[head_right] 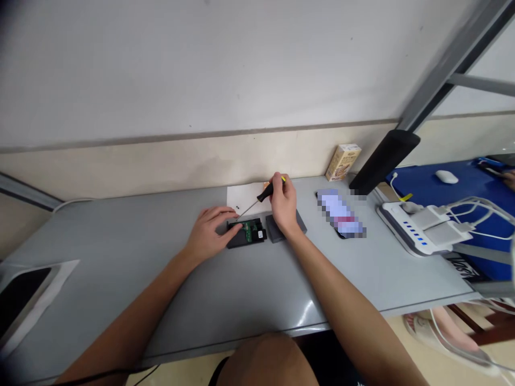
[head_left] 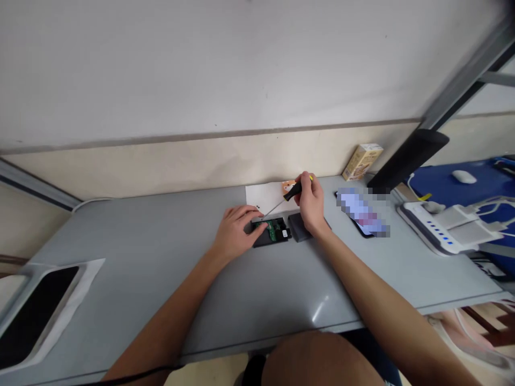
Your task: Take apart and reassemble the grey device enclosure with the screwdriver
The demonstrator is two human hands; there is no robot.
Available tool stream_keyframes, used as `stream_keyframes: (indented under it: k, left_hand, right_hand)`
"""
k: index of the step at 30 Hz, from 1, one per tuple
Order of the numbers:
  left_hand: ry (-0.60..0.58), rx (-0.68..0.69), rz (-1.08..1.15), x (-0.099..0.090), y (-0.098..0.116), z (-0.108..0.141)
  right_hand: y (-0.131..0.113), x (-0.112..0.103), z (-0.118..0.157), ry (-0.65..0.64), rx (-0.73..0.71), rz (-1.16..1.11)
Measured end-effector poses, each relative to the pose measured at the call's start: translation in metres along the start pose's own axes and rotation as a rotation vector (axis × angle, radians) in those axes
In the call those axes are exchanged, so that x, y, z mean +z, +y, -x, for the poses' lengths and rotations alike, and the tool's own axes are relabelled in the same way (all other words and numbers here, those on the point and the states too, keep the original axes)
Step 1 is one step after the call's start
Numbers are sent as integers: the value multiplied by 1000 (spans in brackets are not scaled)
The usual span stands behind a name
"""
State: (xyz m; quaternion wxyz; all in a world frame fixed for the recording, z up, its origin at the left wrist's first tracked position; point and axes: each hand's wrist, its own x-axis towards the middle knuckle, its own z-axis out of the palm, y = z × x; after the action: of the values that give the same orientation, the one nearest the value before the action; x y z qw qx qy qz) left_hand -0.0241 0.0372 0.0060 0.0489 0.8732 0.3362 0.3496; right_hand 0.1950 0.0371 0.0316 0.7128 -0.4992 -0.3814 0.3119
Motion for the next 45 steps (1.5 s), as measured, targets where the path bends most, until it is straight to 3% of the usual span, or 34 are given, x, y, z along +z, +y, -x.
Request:
stream_keyframes:
  k: [13, 24, 38, 45]
  left_hand:
    - [38, 35, 11, -2, 1, -2]
    - [-102, -151, -44, -13, -13, -5]
    - [-225, -88, 59, -10, -11, -3]
    - [-226, -73, 99, -7, -11, -2]
  right_hand:
    - [4, -1, 0, 3, -11, 44]
    - [5, 1, 10, -147, -84, 140]
    - [11, 2, 11, -199, -113, 218]
    - [-8, 5, 19, -278, -180, 293]
